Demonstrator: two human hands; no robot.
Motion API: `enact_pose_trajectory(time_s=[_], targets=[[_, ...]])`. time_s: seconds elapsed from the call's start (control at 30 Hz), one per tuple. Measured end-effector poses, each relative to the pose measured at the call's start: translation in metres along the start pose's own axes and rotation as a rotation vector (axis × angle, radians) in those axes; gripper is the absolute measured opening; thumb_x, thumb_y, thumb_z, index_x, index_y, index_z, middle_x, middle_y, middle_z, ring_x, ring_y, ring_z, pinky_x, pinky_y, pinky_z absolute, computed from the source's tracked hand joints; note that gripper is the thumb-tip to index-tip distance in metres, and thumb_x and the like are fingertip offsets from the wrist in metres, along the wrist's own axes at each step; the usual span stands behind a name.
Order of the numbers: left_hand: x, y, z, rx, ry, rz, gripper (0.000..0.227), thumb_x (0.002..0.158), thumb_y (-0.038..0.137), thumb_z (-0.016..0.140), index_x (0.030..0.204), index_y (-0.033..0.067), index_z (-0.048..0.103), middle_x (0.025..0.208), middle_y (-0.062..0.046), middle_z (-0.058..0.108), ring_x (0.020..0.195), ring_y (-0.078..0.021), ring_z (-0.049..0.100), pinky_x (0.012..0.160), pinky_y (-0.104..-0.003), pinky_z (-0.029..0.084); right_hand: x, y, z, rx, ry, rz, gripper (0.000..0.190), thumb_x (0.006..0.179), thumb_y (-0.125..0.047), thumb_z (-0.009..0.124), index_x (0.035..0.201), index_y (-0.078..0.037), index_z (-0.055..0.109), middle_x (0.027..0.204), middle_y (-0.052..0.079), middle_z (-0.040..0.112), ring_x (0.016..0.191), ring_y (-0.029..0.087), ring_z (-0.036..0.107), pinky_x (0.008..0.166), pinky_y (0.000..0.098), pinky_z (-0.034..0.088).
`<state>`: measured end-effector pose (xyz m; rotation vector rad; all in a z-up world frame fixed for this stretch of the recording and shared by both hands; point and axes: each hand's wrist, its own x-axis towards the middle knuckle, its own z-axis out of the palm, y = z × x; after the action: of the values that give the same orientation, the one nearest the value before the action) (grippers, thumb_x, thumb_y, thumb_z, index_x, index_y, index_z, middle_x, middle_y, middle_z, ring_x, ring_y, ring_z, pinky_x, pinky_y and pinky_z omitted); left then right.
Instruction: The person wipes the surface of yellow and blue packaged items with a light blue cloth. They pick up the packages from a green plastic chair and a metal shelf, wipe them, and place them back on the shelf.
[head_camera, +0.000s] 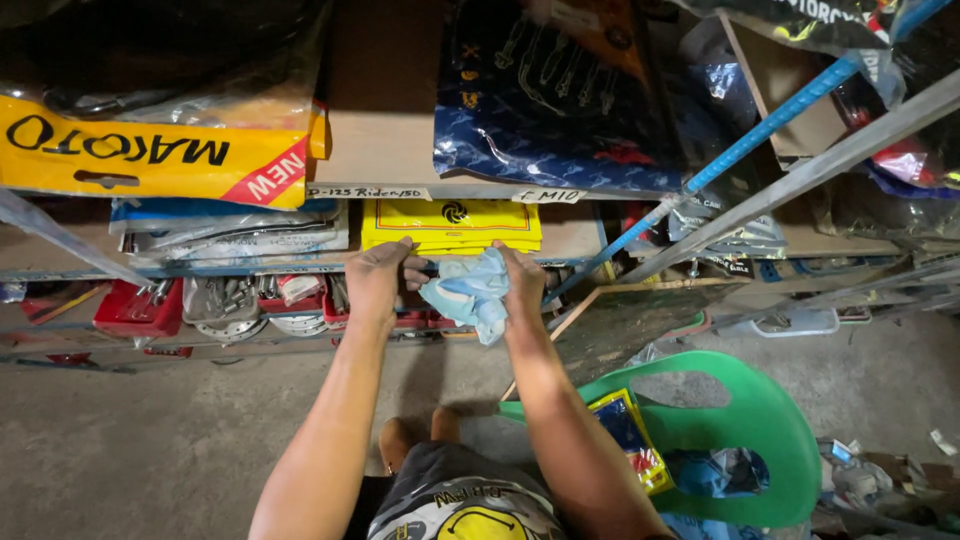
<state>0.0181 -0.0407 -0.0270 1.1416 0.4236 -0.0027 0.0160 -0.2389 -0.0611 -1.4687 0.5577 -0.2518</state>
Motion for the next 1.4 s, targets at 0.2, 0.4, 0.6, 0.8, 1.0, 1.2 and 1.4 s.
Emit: enact_pose_trajectory(time_s=[0.2,0.4,0.6,0.8,1.0,1.2,1.4], targets=[[-0.008,0.004,0.003,0.045,0.026,-0.01,0.026,0.096,0.021,0.072,0.094,-0.0043,0.073,0.077,-0.021,0.074,0.05,-0.02,0.07,0.044,-0.029,0.059,-0.021,-0.027,0.005,0.022,-0.045,-0.019,0.033,0.082,-0.033,0.088,0.093,-0.003,0.083,0.084,0.016,0.075,0.083,0.018,0.066,0.082,0.0364,0.054],[-0.01,0.002,0.011,0.109,-0.018,-0.007,0.034,0.096,0.024,0.073,0.101,-0.0098,0.07,0.085,-0.024,0.076,0.058,-0.022,0.074,0.049,-0.031,0.062,-0.049,-0.057,0.012,0.085,-0.06,-0.017,0.03,0.082,-0.031,0.088,0.077,-0.004,0.077,0.071,0.01,0.068,0.07,0.017,0.061,0.075,0.0337,0.053],[-0.002,-0.001,0.004,0.048,-0.044,0.005,0.028,0.096,0.021,0.071,0.096,-0.0075,0.07,0.081,-0.022,0.076,0.054,-0.0203,0.073,0.046,-0.029,0.061,-0.001,-0.016,0.001,-0.217,-0.115,0.055,0.037,0.084,-0.049,0.082,0.099,-0.015,0.084,0.097,0.009,0.079,0.102,0.023,0.074,0.094,0.0356,0.05],[0.018,-0.007,0.001,0.099,-0.003,0.028,0.027,0.095,0.019,0.072,0.091,-0.0074,0.073,0.06,-0.015,0.066,0.041,-0.0186,0.064,0.039,-0.028,0.057,0.002,-0.031,0.014,-0.121,-0.086,0.096,0.035,0.079,-0.037,0.09,0.094,-0.006,0.082,0.09,0.016,0.076,0.088,0.022,0.07,0.085,0.0361,0.054],[0.002,0.002,-0.004,0.137,-0.004,-0.012,0.03,0.093,0.025,0.075,0.096,-0.0052,0.075,0.065,-0.017,0.068,0.047,-0.021,0.068,0.045,-0.033,0.06,-0.027,-0.049,0.009,-0.237,-0.137,0.066,0.047,0.083,-0.051,0.083,0.098,-0.006,0.082,0.101,0.02,0.077,0.106,0.033,0.072,0.095,0.0437,0.048],[-0.052,0.021,0.005,0.422,-0.137,0.005,0.033,0.089,0.029,0.07,0.113,0.0084,0.08,0.109,-0.022,0.076,0.109,-0.0364,0.071,0.096,-0.046,0.055,-0.041,-0.005,0.0,-0.291,-0.257,-0.076,0.059,0.104,-0.05,0.055,0.106,0.005,0.076,0.108,0.031,0.072,0.115,0.049,0.063,0.098,0.0518,0.045],[-0.067,-0.006,0.022,0.236,-0.333,-0.038,0.039,0.09,0.021,0.079,0.123,0.0016,0.075,0.108,-0.02,0.07,0.102,-0.0253,0.065,0.088,-0.042,0.057,-0.037,0.049,0.005,-0.03,0.092,-0.028,0.052,0.08,-0.041,0.091,0.121,-0.014,0.076,0.118,0.011,0.075,0.114,0.022,0.067,0.103,0.0407,0.05]])
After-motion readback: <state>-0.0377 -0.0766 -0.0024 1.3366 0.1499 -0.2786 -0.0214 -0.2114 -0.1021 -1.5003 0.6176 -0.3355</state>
